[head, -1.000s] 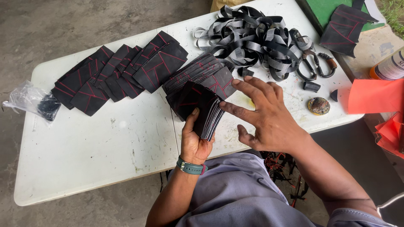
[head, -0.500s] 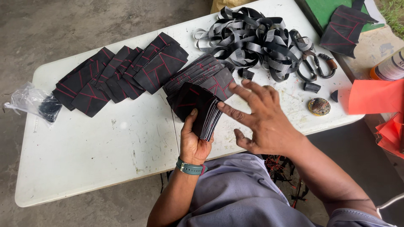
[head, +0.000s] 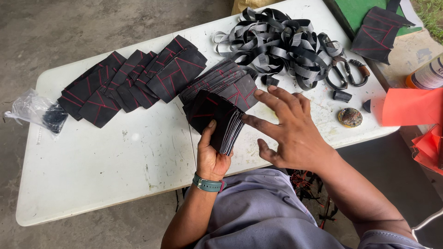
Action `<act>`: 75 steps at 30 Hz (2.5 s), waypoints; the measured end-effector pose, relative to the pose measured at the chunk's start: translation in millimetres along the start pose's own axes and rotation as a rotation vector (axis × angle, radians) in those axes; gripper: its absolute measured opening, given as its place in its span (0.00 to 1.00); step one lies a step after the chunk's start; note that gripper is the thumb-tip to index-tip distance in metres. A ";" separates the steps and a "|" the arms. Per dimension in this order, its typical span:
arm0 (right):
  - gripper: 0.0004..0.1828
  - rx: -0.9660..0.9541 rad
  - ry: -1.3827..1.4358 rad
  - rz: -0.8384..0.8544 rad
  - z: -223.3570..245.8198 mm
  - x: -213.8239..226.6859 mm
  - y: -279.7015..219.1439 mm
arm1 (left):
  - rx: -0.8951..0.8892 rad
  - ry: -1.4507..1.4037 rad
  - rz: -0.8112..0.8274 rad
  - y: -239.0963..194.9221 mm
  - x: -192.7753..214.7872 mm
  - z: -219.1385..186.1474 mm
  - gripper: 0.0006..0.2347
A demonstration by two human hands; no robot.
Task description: The person repeatedly picks up stacks of black fabric pieces with red stitching, aligns them, and places them back on the table. The person also handles a small jar of yellow substance and a pile of grey straps, but primarily focuses on organizing the fabric pieces into neat stacks.
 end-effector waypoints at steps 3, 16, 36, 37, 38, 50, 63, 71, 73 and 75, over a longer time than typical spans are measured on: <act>0.31 -0.088 -0.023 -0.013 -12.6 1.0 -7.5 | -0.013 -0.033 -0.119 -2.1 -0.6 -4.0 0.07; 0.27 -0.504 -0.250 0.744 -118.4 -51.8 -21.0 | 0.025 -0.070 -0.077 -1.2 10.3 -4.1 0.06; 0.28 -0.508 -0.208 0.766 -127.2 -45.3 -16.7 | 0.007 -0.059 -0.105 -1.0 2.8 -1.1 0.05; 0.27 -0.513 -0.183 0.688 -125.3 -35.2 -22.7 | 0.005 -0.053 -0.139 -1.6 4.3 -0.7 0.06; 0.27 -0.486 -0.172 0.626 -120.7 -25.2 -28.6 | 0.002 -0.046 -0.171 -1.1 5.4 -0.8 0.06; 0.36 0.006 0.530 0.129 -24.4 15.6 -22.6 | 0.049 0.042 -0.100 2.1 -0.9 14.8 0.07; 0.34 -0.003 0.085 0.034 -8.1 6.8 -1.3 | 0.020 0.045 -0.170 0.5 -1.2 11.0 0.08; 0.38 0.030 0.121 0.030 -10.1 10.4 -0.5 | 0.041 0.007 -0.118 -1.2 0.1 9.0 0.08; 0.39 0.008 0.068 0.094 -7.6 7.6 -4.7 | 0.051 0.006 -0.111 -1.6 2.0 7.4 0.08; 0.36 -0.014 0.070 0.017 -7.1 9.8 -8.8 | 0.048 0.023 -0.112 -0.1 2.8 7.9 0.08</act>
Point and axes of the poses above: each hand's wrist, its own y-axis towards the middle knuckle, its own x-axis out of the back of the hand, z = x × y, the point moved 1 cm from there along y, towards the middle knuckle, and after that the axes turned 8 degrees about z, right-handed, at the moved point
